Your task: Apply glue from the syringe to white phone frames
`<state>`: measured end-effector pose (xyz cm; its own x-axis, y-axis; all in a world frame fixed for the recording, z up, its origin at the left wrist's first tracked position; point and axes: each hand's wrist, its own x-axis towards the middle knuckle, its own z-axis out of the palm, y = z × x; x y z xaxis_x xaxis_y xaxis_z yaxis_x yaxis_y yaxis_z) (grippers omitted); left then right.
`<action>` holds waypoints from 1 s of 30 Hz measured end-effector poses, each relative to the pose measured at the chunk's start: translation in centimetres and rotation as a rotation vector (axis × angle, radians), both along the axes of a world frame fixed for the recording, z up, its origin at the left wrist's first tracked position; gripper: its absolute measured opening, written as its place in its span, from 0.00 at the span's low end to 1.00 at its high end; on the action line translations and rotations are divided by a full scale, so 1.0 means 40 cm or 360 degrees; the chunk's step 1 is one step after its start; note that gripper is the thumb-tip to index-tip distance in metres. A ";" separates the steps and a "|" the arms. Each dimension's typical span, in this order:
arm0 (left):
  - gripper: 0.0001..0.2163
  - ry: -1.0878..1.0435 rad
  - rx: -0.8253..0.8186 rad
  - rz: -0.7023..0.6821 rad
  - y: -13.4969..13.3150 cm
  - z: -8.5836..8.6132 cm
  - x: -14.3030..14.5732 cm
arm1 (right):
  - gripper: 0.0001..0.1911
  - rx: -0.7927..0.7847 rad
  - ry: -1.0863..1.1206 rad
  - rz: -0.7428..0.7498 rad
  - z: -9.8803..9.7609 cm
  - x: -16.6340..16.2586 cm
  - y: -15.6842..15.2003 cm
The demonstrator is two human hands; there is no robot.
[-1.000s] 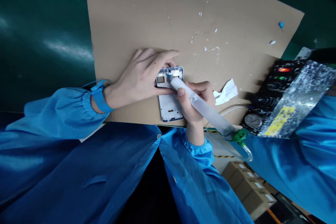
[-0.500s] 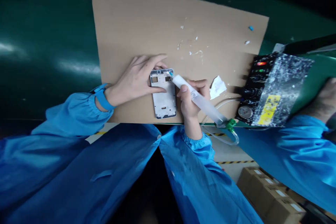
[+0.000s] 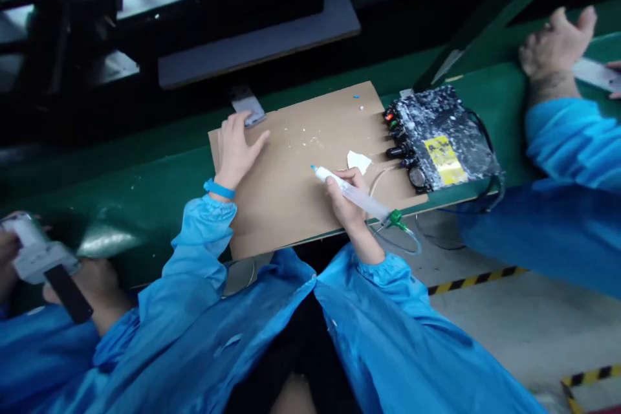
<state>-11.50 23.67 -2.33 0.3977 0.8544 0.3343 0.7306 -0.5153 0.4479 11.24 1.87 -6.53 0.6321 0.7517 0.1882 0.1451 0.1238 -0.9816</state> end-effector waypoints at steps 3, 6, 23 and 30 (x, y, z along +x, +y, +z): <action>0.19 0.0122 -0.0117 -0.0181 -0.097 -0.009 0.022 | 0.27 0.0019 0.0050 -0.0082 0.000 0.040 -0.063; 0.13 0.0141 -0.0201 -0.0361 -0.187 -0.004 0.048 | 0.26 0.0068 0.0149 -0.0170 0.002 0.087 -0.123; 0.03 0.0042 -0.0504 -0.0585 -0.378 -0.027 0.282 | 0.12 -0.0184 -0.0312 0.0132 0.009 0.180 -0.179; 0.06 -0.0067 -0.0504 -0.0567 -0.400 -0.039 0.301 | 0.07 -0.0159 -0.0462 0.0236 -0.018 0.176 -0.171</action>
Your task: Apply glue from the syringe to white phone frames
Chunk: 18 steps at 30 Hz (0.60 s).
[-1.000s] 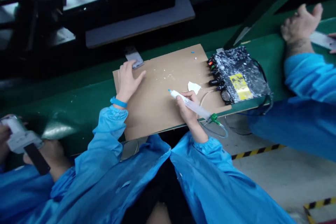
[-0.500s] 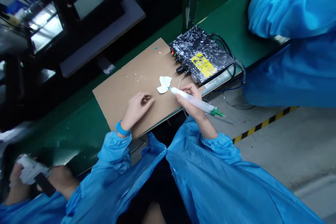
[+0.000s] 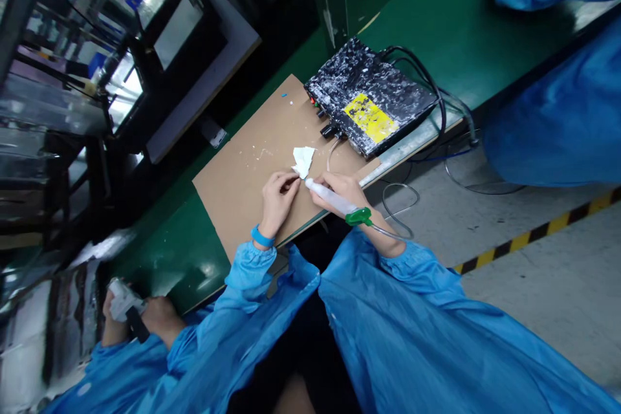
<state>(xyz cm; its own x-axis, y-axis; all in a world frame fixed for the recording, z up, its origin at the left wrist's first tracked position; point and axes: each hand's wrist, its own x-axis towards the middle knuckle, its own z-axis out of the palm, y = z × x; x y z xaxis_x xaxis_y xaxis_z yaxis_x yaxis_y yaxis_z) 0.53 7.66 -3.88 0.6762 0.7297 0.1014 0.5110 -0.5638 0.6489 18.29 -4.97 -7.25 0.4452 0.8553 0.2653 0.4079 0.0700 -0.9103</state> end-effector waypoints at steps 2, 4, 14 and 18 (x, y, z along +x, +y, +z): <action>0.05 0.0005 -0.0002 -0.0028 0.003 -0.004 0.002 | 0.06 -0.0016 0.0024 0.0010 0.005 0.003 -0.002; 0.05 0.0024 0.0000 -0.0052 0.008 -0.006 0.003 | 0.06 -0.0027 0.0082 0.0017 0.013 0.007 -0.007; 0.23 -0.0017 -0.0072 0.0121 -0.001 0.028 -0.020 | 0.09 0.0169 0.0327 -0.0191 0.086 0.007 -0.064; 0.24 -0.0099 -0.0205 0.0154 -0.069 0.087 -0.046 | 0.13 0.0398 0.0327 -0.0169 0.124 -0.019 -0.082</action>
